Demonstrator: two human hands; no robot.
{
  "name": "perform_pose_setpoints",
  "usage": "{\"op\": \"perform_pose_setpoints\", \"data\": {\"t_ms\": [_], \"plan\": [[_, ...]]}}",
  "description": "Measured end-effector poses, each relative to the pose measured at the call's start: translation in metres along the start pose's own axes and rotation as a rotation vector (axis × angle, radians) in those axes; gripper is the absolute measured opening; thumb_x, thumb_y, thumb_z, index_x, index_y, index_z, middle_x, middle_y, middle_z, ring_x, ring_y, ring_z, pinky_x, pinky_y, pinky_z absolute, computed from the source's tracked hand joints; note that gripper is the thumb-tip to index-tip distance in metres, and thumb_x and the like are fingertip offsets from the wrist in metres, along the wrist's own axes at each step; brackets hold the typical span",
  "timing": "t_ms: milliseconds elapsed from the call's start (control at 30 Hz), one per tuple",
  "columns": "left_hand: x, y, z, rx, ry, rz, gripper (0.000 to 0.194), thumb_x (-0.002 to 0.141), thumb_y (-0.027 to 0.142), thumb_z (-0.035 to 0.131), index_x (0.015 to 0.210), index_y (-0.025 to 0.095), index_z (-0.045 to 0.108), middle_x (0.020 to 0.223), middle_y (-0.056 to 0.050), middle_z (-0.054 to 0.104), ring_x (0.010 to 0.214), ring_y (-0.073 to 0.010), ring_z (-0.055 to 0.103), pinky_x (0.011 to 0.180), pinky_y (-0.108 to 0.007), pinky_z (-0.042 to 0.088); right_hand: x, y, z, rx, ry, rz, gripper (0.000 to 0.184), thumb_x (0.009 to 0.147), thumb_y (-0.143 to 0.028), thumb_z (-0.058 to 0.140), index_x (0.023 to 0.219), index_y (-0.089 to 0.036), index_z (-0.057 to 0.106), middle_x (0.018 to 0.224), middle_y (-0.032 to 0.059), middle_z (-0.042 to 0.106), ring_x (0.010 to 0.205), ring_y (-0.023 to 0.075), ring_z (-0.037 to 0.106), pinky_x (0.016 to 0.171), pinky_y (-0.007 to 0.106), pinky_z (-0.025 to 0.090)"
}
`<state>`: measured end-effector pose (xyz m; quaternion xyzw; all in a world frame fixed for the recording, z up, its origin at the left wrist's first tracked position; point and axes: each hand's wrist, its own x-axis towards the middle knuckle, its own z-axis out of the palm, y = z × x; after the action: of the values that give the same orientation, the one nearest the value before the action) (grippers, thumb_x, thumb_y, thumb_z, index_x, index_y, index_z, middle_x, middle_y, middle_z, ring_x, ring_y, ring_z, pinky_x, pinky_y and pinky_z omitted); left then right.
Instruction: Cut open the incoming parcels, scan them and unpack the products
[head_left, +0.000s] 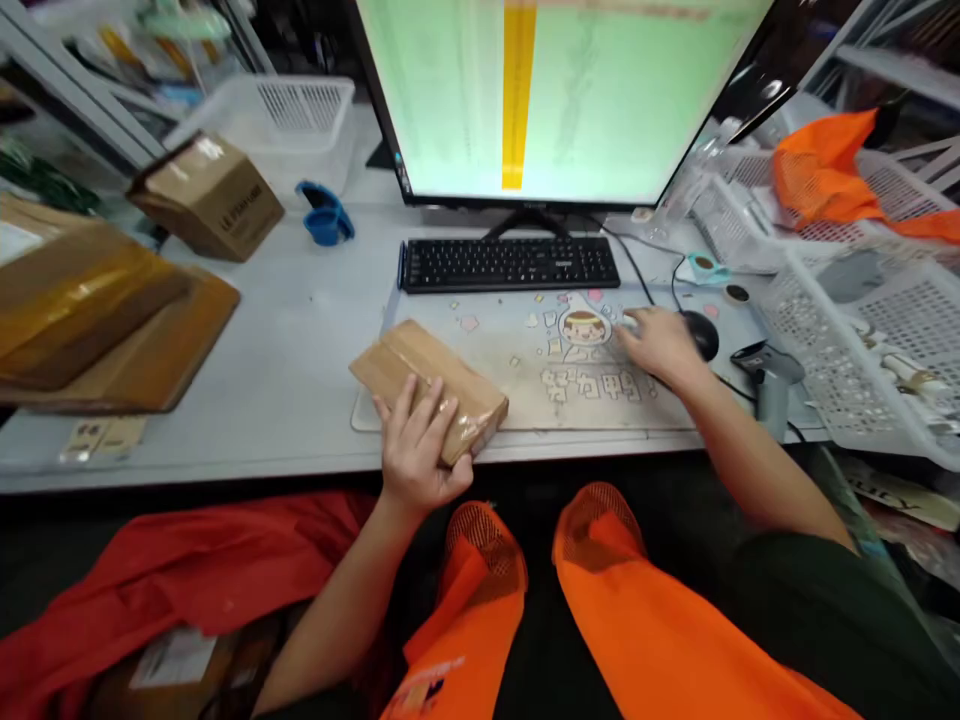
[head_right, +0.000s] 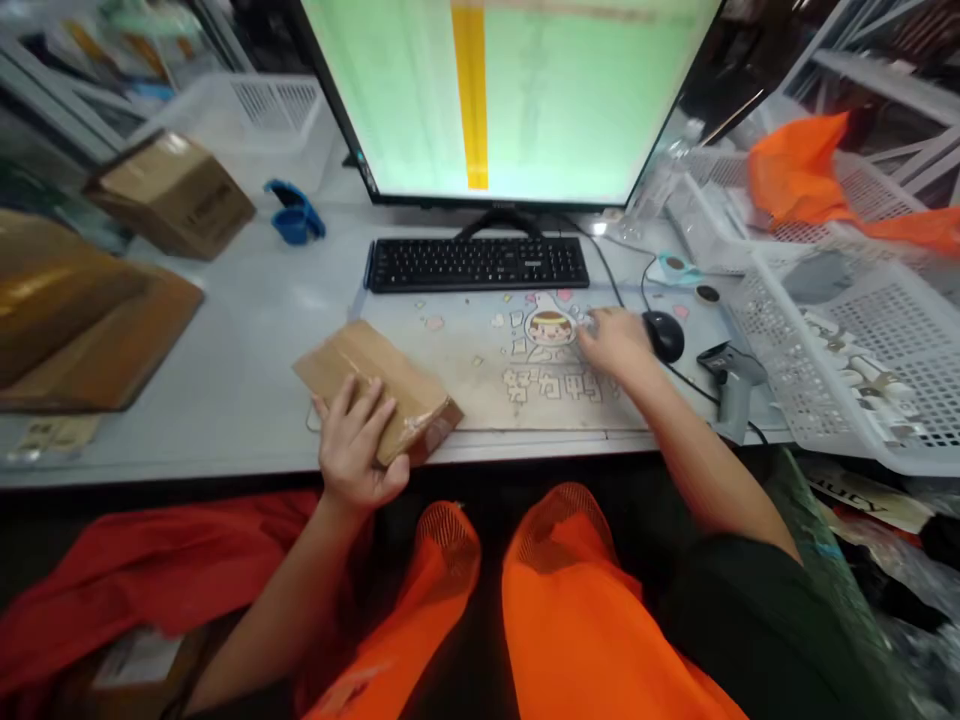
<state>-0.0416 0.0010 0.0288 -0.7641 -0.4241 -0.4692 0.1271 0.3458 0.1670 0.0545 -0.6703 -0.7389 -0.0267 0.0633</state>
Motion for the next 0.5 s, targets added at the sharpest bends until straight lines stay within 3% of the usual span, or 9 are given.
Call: {"op": "perform_pose_setpoints", "data": {"t_ms": [133, 233, 333, 500], "plan": [[-0.003, -0.003, 0.015, 0.044, 0.012, 0.003, 0.061, 0.095, 0.043, 0.052, 0.150, 0.018, 0.058, 0.152, -0.019, 0.061, 0.155, -0.0387, 0.043, 0.133, -0.063, 0.013, -0.101, 0.069, 0.003, -0.144, -0.108, 0.168, 0.071, 0.100, -0.059, 0.047, 0.145, -0.007, 0.060, 0.133, 0.0272, 0.065, 0.121, 0.0436, 0.061, 0.104, 0.058, 0.050], [-0.007, -0.005, 0.022, 0.082, -0.073, -0.099, 0.061, 0.094, 0.051, 0.047, 0.143, 0.017, 0.065, 0.151, -0.018, 0.062, 0.155, -0.0387, 0.043, 0.134, -0.061, 0.006, -0.131, 0.088, 0.019, -0.096, -0.026, 0.147, 0.068, 0.100, -0.049, 0.045, 0.146, 0.000, 0.058, 0.127, 0.0298, 0.064, 0.120, 0.0436, 0.061, 0.104, 0.059, 0.050], [-0.007, -0.004, 0.021, 0.079, -0.153, -0.184, 0.066, 0.092, 0.055, 0.046, 0.141, 0.016, 0.066, 0.154, -0.018, 0.059, 0.157, -0.0395, 0.040, 0.134, -0.060, 0.003, -0.142, 0.072, 0.025, 0.057, 0.166, 0.031, 0.064, 0.098, -0.043, 0.047, 0.144, -0.001, 0.059, 0.124, 0.0283, 0.063, 0.118, 0.0409, 0.061, 0.103, 0.057, 0.052], [0.002, 0.005, 0.007, 0.106, -0.245, -0.197, 0.069, 0.089, 0.051, 0.058, 0.149, 0.017, 0.058, 0.159, -0.018, 0.055, 0.157, -0.0380, 0.039, 0.135, -0.059, 0.004, -0.172, -0.018, 0.006, 0.361, 0.274, -0.399, 0.052, 0.100, -0.042, 0.059, 0.146, -0.019, 0.063, 0.117, 0.0161, 0.066, 0.103, 0.0295, 0.068, 0.091, 0.043, 0.061]]}}
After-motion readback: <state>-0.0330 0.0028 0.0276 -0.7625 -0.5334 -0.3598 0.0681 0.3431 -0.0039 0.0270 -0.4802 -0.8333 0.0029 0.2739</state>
